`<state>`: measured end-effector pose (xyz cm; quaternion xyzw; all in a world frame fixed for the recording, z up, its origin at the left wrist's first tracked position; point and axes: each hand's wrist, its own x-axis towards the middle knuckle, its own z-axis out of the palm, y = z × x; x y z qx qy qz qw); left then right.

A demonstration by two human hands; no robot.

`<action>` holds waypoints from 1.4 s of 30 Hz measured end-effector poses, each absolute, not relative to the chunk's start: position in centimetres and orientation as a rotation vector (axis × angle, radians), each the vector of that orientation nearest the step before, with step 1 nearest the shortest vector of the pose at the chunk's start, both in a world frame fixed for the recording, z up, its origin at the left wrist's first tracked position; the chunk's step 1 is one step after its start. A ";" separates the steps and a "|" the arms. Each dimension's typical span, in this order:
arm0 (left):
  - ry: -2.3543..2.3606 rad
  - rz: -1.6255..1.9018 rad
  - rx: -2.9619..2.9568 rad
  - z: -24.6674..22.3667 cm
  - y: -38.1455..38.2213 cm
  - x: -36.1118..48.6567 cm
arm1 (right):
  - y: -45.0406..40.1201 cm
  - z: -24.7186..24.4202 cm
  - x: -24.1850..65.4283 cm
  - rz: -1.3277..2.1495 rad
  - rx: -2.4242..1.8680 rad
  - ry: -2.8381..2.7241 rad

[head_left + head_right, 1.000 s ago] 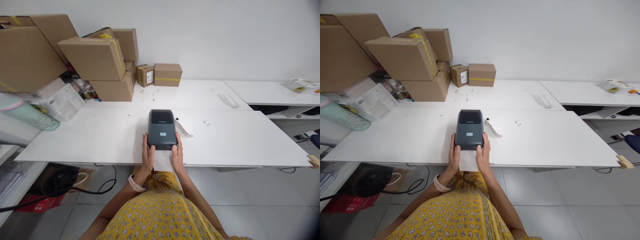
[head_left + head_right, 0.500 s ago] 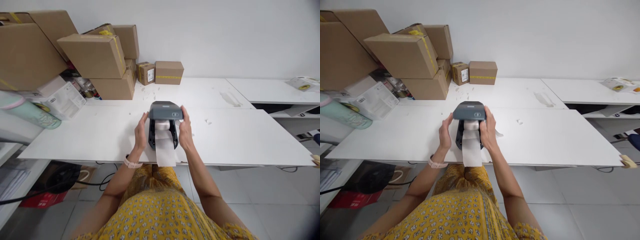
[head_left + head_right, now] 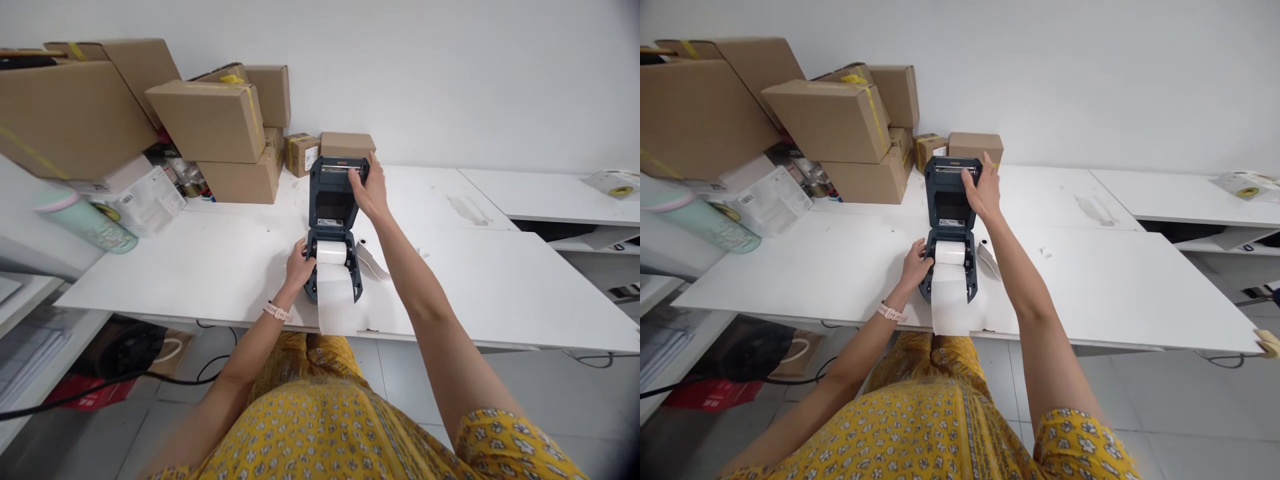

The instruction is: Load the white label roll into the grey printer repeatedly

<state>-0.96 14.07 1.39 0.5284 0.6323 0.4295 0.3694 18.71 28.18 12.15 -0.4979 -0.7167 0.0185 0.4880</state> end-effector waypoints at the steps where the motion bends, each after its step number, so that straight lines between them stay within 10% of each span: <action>1: 1.652 1.083 1.363 1.6 14.2 -0.9 | 26.9 12.2 18.7 -0.019 -1.201 -1.729; 14: 1.789 1.004 1.478 2.5 14.5 -0.3 | 21.6 8.0 15.9 0.600 -1.428 -2.935; 28: 1.791 1.008 1.446 2.7 14.0 -0.2 | 16.9 14.4 29.9 1.025 -0.956 -2.010; 42: 1.804 1.018 1.414 2.7 14.3 -0.1 | 17.8 -3.7 37.5 1.032 -1.268 -1.348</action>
